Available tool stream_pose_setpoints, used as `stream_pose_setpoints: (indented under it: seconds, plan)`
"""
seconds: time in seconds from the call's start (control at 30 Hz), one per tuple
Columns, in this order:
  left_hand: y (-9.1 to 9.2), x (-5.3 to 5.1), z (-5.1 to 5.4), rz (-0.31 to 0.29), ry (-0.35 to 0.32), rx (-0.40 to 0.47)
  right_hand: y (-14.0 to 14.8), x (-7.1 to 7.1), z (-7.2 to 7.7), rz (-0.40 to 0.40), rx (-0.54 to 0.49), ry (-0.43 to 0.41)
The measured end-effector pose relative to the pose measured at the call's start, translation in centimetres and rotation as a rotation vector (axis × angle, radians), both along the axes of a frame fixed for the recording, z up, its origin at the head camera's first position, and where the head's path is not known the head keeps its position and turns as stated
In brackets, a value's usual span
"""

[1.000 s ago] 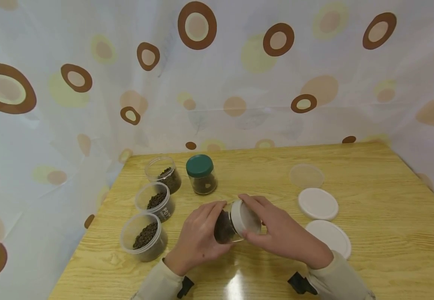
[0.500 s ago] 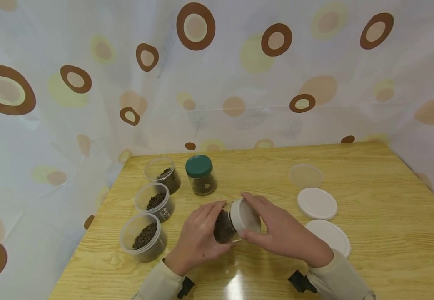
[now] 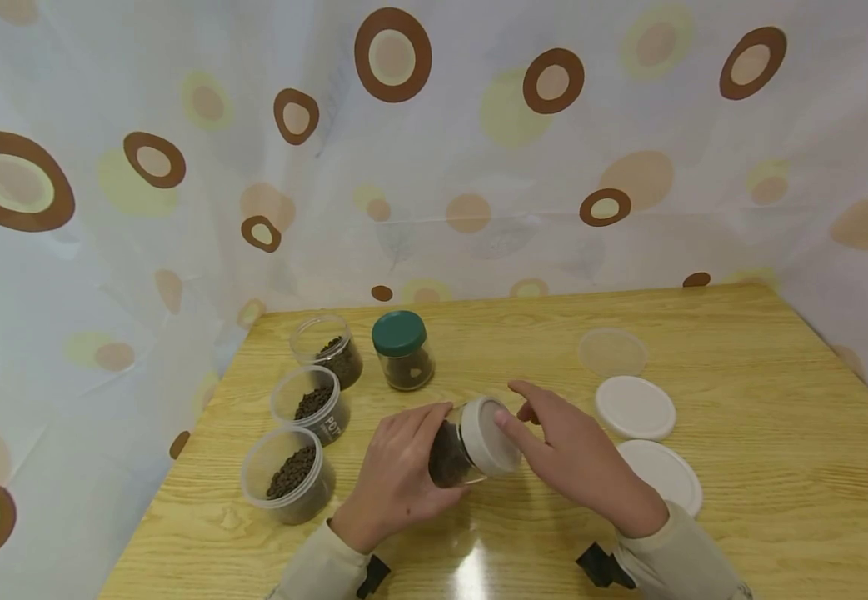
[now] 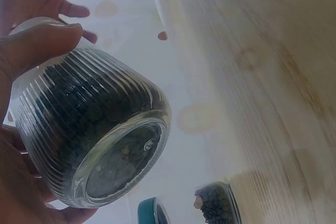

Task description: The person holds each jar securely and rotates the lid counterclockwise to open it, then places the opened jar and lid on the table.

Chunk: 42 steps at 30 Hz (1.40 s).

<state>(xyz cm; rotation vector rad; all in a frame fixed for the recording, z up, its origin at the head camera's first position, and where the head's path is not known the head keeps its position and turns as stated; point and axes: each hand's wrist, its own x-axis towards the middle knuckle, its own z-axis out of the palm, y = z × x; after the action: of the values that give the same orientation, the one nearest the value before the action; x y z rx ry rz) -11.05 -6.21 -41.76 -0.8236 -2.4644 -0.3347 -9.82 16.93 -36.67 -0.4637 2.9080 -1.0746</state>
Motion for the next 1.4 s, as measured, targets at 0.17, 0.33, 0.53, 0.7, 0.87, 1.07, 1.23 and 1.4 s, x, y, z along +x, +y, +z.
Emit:
stream_pose_setpoints:
  seconds: [0.17, 0.33, 0.53, 0.7, 0.87, 1.07, 1.23, 1.4]
  plan:
    - [0.04, -0.02, -0.25, -0.007, 0.014, 0.004, -0.05, -0.20, -0.20, -0.012, 0.056, -0.111]
    - [0.10, -0.02, -0.32, -0.006, 0.023, 0.002, -0.37, -0.29, 0.01, -0.023, 0.094, -0.170]
    - [0.17, 0.11, -0.36, -0.001, 0.034, -0.023, -0.69, -0.42, 0.05, 0.017, 0.128, -0.181]
    - [-0.01, 0.19, -0.58, -0.003, 0.050, -0.021, -0.37, -0.20, -0.23, 0.141, 0.075, -0.073]
    - [-0.13, 0.22, -0.74, -0.010, 0.035, -0.015, 0.04, 0.07, -0.37, 0.241, 0.078, 0.040]
    - [-0.14, 0.29, -0.69, -0.006, 0.003, -0.025, 0.13, 0.14, -0.55, 0.249, 0.075, 0.061]
    - [-0.13, 0.30, -0.68, -0.002, -0.008, -0.035, 0.09, 0.12, -0.67, 0.246, 0.074, 0.049]
    - [-0.11, 0.27, -0.73, -0.006, -0.015, -0.033, 0.25, 0.23, -0.63, 0.248, 0.056, 0.031]
